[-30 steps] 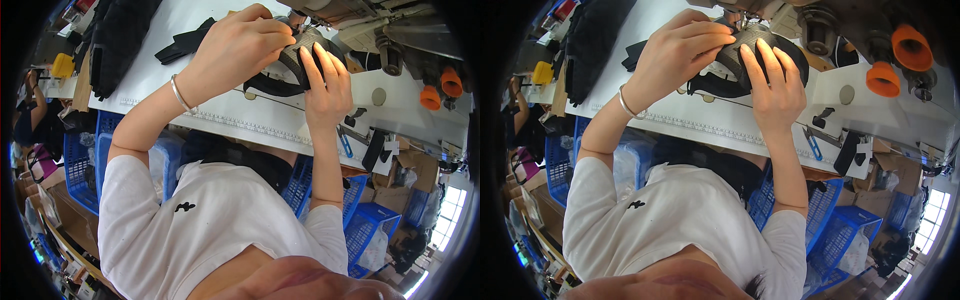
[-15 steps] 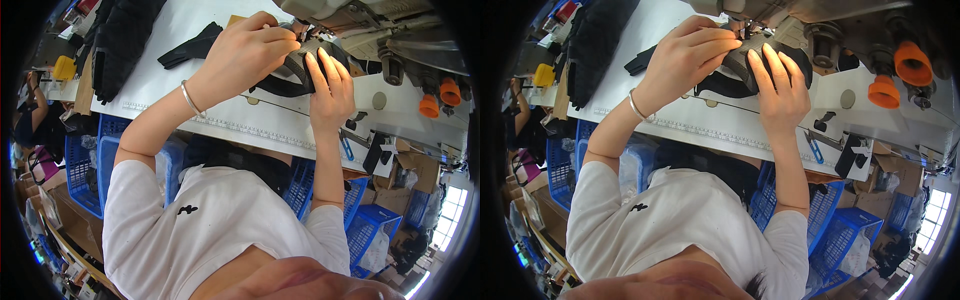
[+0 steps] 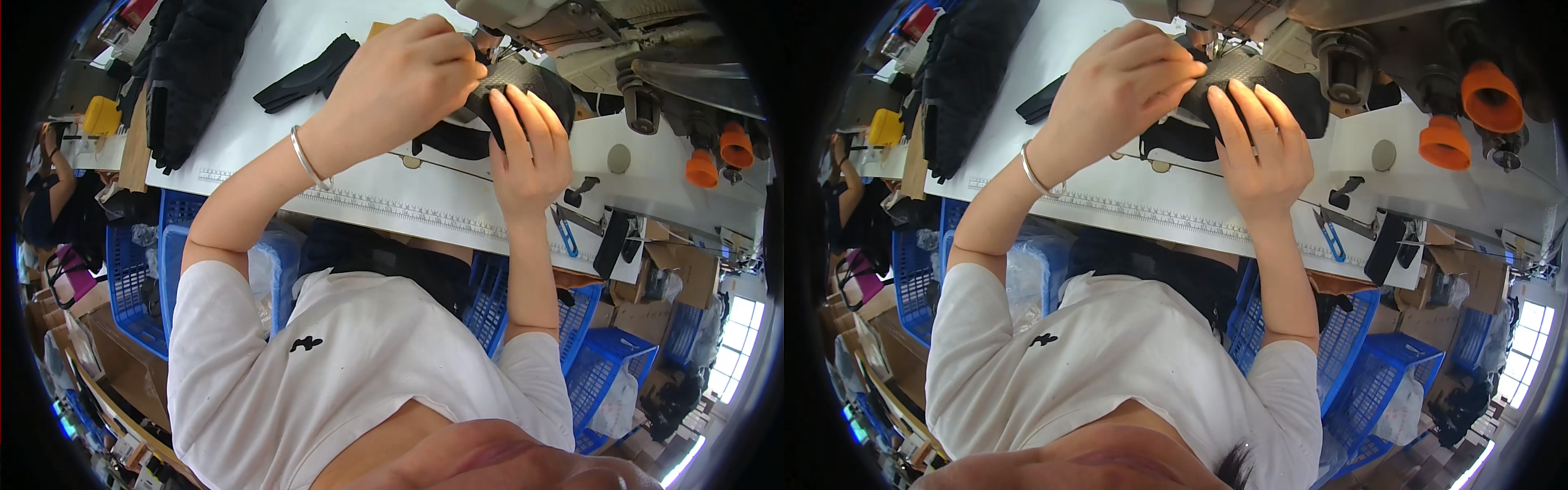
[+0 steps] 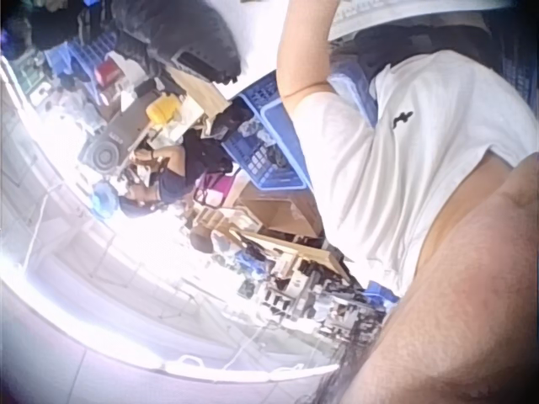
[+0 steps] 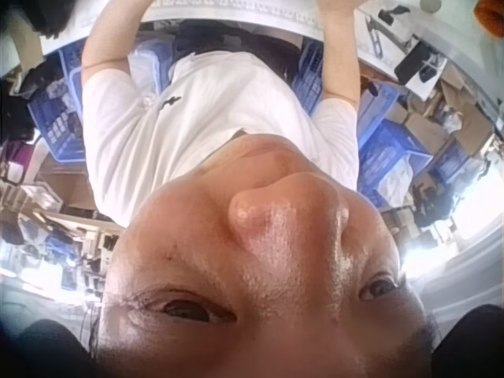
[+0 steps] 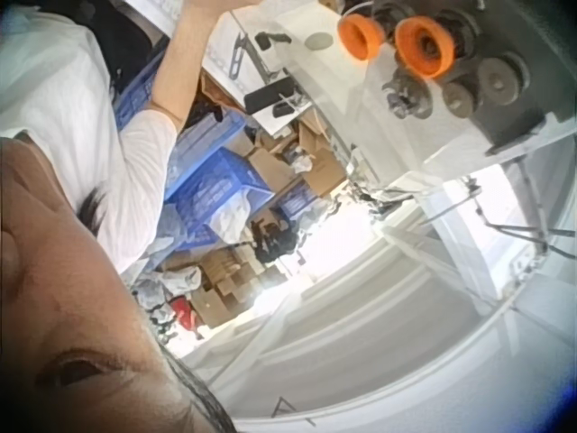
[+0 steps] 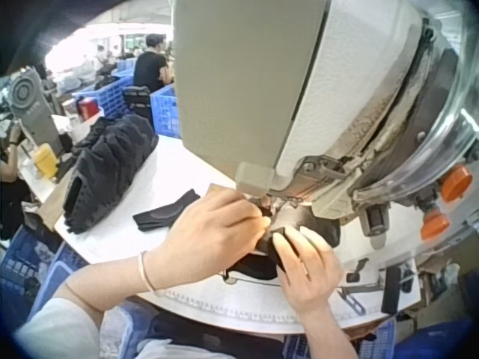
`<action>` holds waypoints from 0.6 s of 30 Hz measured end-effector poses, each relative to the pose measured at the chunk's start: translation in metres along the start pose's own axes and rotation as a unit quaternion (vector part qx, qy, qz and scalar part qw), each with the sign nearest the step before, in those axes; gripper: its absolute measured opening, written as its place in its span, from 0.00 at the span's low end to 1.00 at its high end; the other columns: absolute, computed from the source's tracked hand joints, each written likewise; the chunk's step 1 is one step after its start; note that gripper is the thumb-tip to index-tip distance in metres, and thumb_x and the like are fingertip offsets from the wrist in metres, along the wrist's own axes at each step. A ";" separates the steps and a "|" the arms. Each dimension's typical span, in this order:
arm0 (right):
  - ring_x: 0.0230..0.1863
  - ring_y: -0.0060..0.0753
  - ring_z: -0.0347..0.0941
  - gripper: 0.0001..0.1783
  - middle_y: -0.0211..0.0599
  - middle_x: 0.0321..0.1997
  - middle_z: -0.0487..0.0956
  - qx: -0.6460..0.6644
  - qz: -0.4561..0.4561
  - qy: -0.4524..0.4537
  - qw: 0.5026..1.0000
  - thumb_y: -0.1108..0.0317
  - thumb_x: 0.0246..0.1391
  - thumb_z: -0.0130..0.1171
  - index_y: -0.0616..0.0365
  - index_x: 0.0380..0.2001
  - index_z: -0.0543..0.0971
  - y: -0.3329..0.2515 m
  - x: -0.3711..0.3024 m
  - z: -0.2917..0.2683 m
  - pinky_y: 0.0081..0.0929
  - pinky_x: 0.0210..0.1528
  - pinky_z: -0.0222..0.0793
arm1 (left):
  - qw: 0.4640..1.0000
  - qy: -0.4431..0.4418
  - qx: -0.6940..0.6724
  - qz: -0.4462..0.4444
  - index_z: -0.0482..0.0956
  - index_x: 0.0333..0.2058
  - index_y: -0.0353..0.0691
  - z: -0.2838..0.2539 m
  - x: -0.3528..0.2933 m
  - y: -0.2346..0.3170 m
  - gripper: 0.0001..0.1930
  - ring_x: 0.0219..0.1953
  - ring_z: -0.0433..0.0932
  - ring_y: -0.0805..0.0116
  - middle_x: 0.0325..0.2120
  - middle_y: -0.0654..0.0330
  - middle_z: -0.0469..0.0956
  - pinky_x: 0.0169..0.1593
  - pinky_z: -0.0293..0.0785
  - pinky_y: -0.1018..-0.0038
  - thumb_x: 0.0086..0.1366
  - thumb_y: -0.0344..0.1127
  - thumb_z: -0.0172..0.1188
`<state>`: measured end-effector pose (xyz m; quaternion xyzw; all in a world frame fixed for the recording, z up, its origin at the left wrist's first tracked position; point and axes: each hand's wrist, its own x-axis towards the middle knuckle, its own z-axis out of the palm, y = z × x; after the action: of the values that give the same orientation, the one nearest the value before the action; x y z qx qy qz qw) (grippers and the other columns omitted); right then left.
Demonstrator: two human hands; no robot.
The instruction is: The person stitches shoe fabric pieces together using a sewing machine, holds the stitched piece by hand, and retrieves another piece from a basket to sew.
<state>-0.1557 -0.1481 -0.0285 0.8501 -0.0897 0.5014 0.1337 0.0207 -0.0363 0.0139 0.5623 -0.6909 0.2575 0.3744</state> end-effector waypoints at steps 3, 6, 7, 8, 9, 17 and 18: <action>0.48 0.33 0.80 0.25 0.27 0.47 0.84 0.004 -0.002 0.019 1.000 0.74 0.35 0.66 0.46 0.42 0.88 0.003 -0.004 0.003 0.26 0.42 0.79 | 0.997 -0.004 -0.045 -0.057 0.86 0.38 0.40 -0.005 0.012 0.002 0.12 0.37 0.79 0.63 0.35 0.62 0.83 0.39 0.78 0.69 0.54 0.28 0.71; 0.48 0.33 0.80 0.23 0.27 0.46 0.84 -0.004 0.002 0.018 1.000 0.74 0.38 0.66 0.45 0.42 0.88 0.001 -0.004 0.003 0.25 0.41 0.79 | 0.980 -0.027 -0.105 -0.168 0.85 0.36 0.38 -0.006 0.013 0.008 0.08 0.37 0.80 0.61 0.32 0.61 0.82 0.40 0.78 0.69 0.57 0.28 0.70; 0.47 0.33 0.80 0.22 0.27 0.46 0.84 -0.007 0.003 0.016 1.000 0.74 0.39 0.67 0.45 0.42 0.88 0.001 -0.004 0.003 0.25 0.41 0.79 | 0.980 -0.028 -0.106 -0.166 0.85 0.36 0.38 -0.002 0.009 0.006 0.08 0.37 0.80 0.61 0.32 0.61 0.82 0.40 0.78 0.69 0.57 0.28 0.70; 0.47 0.33 0.80 0.22 0.27 0.46 0.84 -0.008 0.005 0.017 1.000 0.74 0.39 0.67 0.45 0.42 0.88 0.000 -0.003 0.003 0.25 0.41 0.79 | 0.989 -0.010 -0.086 -0.118 0.85 0.36 0.38 0.002 0.003 0.003 0.08 0.38 0.80 0.61 0.33 0.61 0.82 0.40 0.79 0.69 0.57 0.28 0.70; 0.48 0.33 0.80 0.21 0.27 0.47 0.84 -0.005 0.006 0.013 1.000 0.74 0.40 0.67 0.45 0.41 0.88 0.000 -0.002 0.003 0.25 0.41 0.79 | 0.996 0.008 -0.065 -0.068 0.85 0.36 0.38 0.005 -0.001 0.001 0.07 0.39 0.80 0.61 0.33 0.61 0.82 0.41 0.79 0.69 0.57 0.28 0.70; 0.48 0.33 0.80 0.18 0.26 0.47 0.84 -0.007 0.009 0.001 1.000 0.72 0.44 0.67 0.45 0.41 0.89 0.001 -0.004 0.000 0.23 0.39 0.78 | 0.999 0.039 -0.016 0.011 0.85 0.34 0.37 0.015 -0.009 -0.004 0.09 0.42 0.81 0.61 0.35 0.62 0.82 0.44 0.81 0.69 0.53 0.26 0.72; 0.48 0.33 0.80 0.18 0.26 0.47 0.84 -0.005 0.008 -0.004 1.000 0.71 0.44 0.66 0.45 0.41 0.89 0.001 -0.003 -0.001 0.23 0.40 0.78 | 0.999 0.041 -0.009 0.011 0.85 0.34 0.37 0.015 -0.010 -0.004 0.09 0.41 0.81 0.61 0.35 0.62 0.82 0.43 0.81 0.70 0.52 0.26 0.72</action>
<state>-0.1585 -0.1487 -0.0309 0.8504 -0.0994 0.4989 0.1341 0.0215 -0.0433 -0.0032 0.5403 -0.6836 0.2776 0.4046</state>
